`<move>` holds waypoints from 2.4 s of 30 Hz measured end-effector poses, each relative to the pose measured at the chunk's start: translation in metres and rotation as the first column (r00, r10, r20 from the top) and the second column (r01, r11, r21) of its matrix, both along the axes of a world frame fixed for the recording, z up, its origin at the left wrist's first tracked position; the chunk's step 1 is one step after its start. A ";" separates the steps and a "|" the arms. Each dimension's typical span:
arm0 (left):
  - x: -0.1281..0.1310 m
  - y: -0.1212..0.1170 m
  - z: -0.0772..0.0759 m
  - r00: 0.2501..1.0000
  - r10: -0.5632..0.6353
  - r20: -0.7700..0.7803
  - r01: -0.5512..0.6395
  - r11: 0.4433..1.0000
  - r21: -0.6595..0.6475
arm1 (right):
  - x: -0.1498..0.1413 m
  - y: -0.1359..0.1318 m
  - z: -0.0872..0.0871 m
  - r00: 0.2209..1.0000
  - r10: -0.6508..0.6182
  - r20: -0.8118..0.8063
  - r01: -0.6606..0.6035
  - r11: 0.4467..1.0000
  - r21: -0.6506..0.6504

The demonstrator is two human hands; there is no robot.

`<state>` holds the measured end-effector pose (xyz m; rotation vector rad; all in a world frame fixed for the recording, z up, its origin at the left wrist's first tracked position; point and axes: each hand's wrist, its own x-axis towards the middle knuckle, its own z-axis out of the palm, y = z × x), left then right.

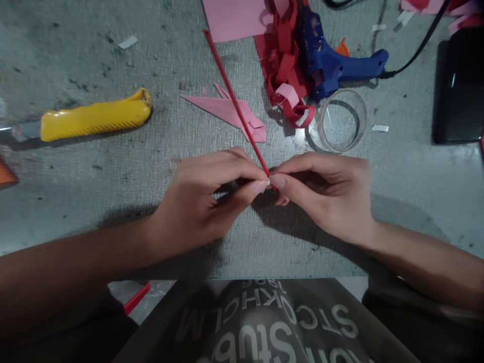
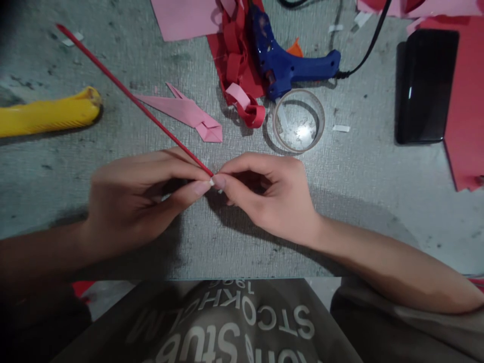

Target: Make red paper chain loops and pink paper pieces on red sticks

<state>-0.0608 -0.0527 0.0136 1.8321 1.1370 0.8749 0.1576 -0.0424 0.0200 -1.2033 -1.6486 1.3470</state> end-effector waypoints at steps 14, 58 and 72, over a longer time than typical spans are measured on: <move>-0.003 0.002 -0.002 0.998 -0.048 0.028 0.049 0.999 -0.020 | -0.001 0.001 -0.003 0.999 0.009 -0.053 -0.012 0.998 -0.061; -0.002 0.001 -0.007 0.999 -0.036 0.017 0.036 0.999 0.021 | 0.002 0.011 0.004 0.966 0.098 -0.241 -0.162 0.951 -0.265; -0.002 0.002 -0.007 0.997 0.000 0.077 0.000 1.000 0.000 | 0.002 0.002 -0.004 0.991 0.019 -0.129 -0.029 0.996 -0.079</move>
